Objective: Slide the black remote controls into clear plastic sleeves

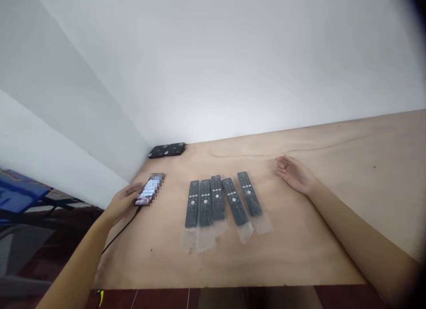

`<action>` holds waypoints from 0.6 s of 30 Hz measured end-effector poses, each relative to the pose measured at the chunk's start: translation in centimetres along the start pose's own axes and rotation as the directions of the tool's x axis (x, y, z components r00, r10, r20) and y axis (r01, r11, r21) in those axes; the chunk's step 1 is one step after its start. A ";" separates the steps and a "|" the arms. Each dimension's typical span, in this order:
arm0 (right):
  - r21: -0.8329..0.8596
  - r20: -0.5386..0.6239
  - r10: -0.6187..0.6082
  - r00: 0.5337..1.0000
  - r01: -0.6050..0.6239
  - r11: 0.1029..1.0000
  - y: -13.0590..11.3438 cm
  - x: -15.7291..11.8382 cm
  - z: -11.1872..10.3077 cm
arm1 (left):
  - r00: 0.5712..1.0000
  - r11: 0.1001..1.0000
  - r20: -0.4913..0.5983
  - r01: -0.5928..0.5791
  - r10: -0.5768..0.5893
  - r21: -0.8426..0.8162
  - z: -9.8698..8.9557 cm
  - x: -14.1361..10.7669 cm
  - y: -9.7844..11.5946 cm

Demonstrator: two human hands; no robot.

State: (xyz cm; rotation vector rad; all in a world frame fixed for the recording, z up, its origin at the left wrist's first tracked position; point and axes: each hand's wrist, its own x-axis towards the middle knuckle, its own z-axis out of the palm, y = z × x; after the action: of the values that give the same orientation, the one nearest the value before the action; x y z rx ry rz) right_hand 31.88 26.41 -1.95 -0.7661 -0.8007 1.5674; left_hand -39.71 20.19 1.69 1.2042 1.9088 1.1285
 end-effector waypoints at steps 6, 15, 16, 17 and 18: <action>0.015 -0.011 0.000 1.000 0.000 1.000 0.2 0.2 -0.1 | 0.998 0.993 0.060 -0.024 0.031 -0.115 -1.1 0.9 -1.0; 0.032 -0.010 0.007 1.000 -0.006 0.999 0.1 0.1 -0.1 | 0.997 0.994 -0.066 -0.044 0.038 -0.098 0.3 2.3 -2.3; 0.033 -0.010 0.006 1.000 -0.005 0.999 0.1 0.1 -0.1 | 0.998 0.994 -0.058 -0.042 0.036 -0.101 0.2 2.2 -2.2; 0.035 -0.009 0.004 1.000 -0.004 0.999 0.1 0.1 0.0 | 0.998 0.994 -0.050 -0.036 0.032 -0.101 0.1 2.2 -2.1; 0.035 -0.009 0.003 1.000 -0.003 0.999 0.1 0.1 0.0 | 0.999 0.995 -0.042 -0.029 0.025 -0.098 -0.1 2.1 -2.0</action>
State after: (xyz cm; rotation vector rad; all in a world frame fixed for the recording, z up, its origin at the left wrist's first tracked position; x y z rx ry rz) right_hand 31.84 26.47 -2.08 -0.7486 -0.7635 1.5760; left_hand -41.41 21.66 -0.18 1.1645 1.8483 1.2554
